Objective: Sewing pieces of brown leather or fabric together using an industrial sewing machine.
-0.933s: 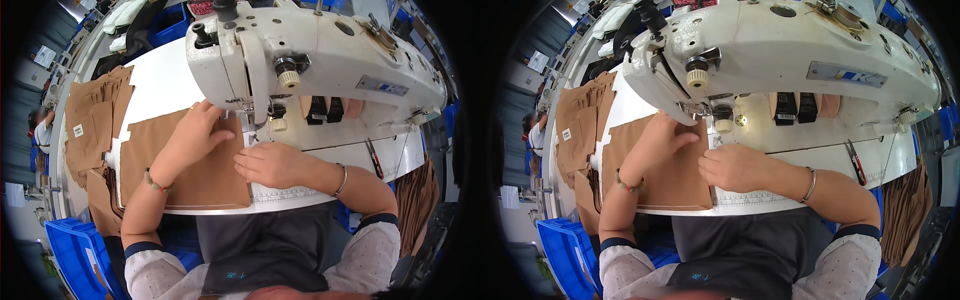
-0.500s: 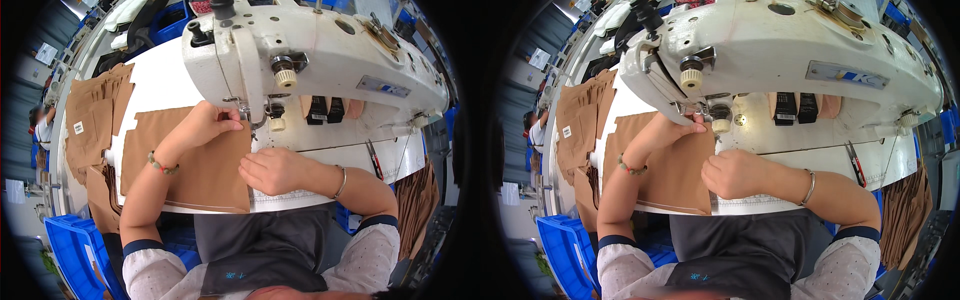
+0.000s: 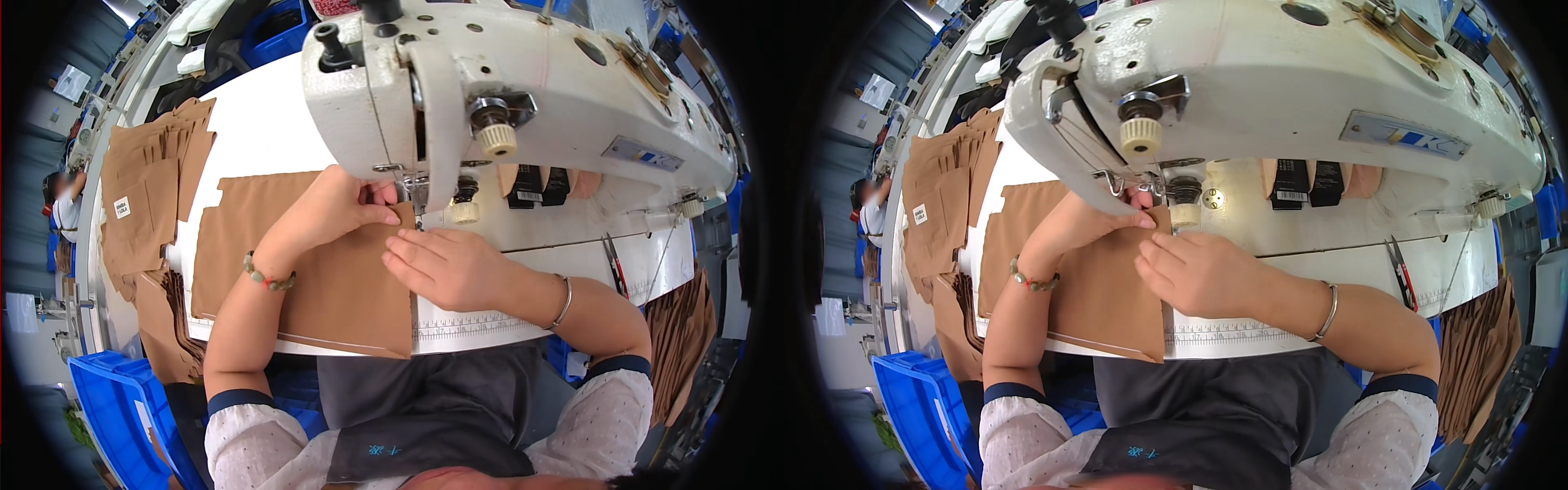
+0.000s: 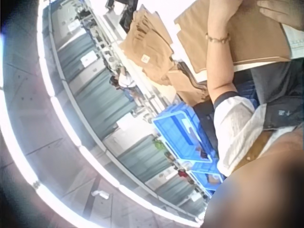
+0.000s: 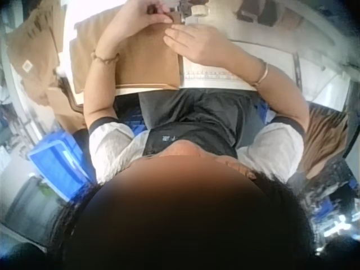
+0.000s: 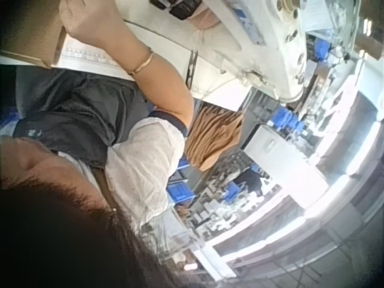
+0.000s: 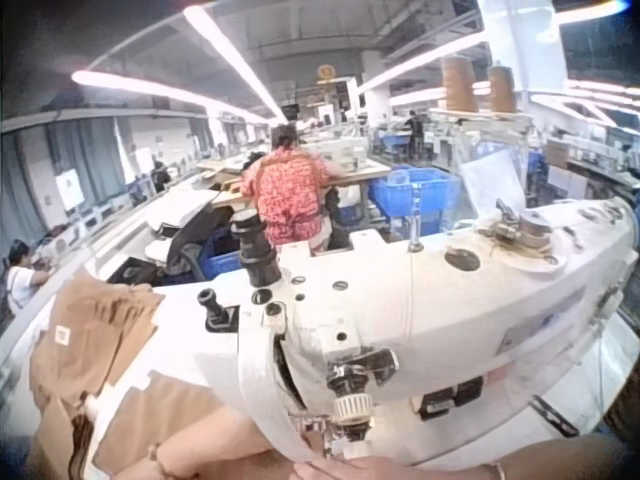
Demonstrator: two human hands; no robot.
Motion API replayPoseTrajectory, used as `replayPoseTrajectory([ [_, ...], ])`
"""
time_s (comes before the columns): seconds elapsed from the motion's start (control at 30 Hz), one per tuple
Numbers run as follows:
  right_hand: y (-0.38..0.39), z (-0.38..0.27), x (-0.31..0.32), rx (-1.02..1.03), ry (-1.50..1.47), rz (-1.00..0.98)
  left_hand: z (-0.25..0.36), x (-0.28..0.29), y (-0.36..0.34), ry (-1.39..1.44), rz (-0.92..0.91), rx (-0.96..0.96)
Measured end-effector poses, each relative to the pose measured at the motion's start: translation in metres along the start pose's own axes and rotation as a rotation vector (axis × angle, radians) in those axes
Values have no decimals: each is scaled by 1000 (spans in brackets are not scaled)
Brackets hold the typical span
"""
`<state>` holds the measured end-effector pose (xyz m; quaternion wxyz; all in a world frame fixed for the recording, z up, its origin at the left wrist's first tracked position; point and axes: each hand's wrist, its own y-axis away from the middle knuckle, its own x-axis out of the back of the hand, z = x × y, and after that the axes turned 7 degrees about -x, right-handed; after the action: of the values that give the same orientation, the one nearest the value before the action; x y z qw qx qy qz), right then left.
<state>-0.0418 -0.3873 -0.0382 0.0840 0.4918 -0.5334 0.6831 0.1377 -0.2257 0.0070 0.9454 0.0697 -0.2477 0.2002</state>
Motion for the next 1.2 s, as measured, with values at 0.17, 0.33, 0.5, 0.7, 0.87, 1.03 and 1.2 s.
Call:
replayPoseTrajectory([
  [0.17, 0, -1, -2, -14, 4, -35, 4, -1, 4, -221, -15, -158],
  [0.33, -1, 2, -4, 21, -7, 54, -1, -5, 6, -375, 55, -287],
  [0.5, -2, 2, -3, 47, 25, 60, -3, -5, 6, -342, 72, -244],
  [0.7, -1, 1, -1, 43, 13, 39, 3, -4, 4, -266, -11, -103],
  [0.87, -1, 2, 0, -14, -4, -30, 4, -6, 4, -340, -8, -169],
  [1.03, -2, 4, -4, -39, 60, 37, 0, -8, 4, -304, 37, -240],
  [1.2, -2, 5, -3, 2, 61, 45, 1, -8, 4, -299, 16, -204],
])
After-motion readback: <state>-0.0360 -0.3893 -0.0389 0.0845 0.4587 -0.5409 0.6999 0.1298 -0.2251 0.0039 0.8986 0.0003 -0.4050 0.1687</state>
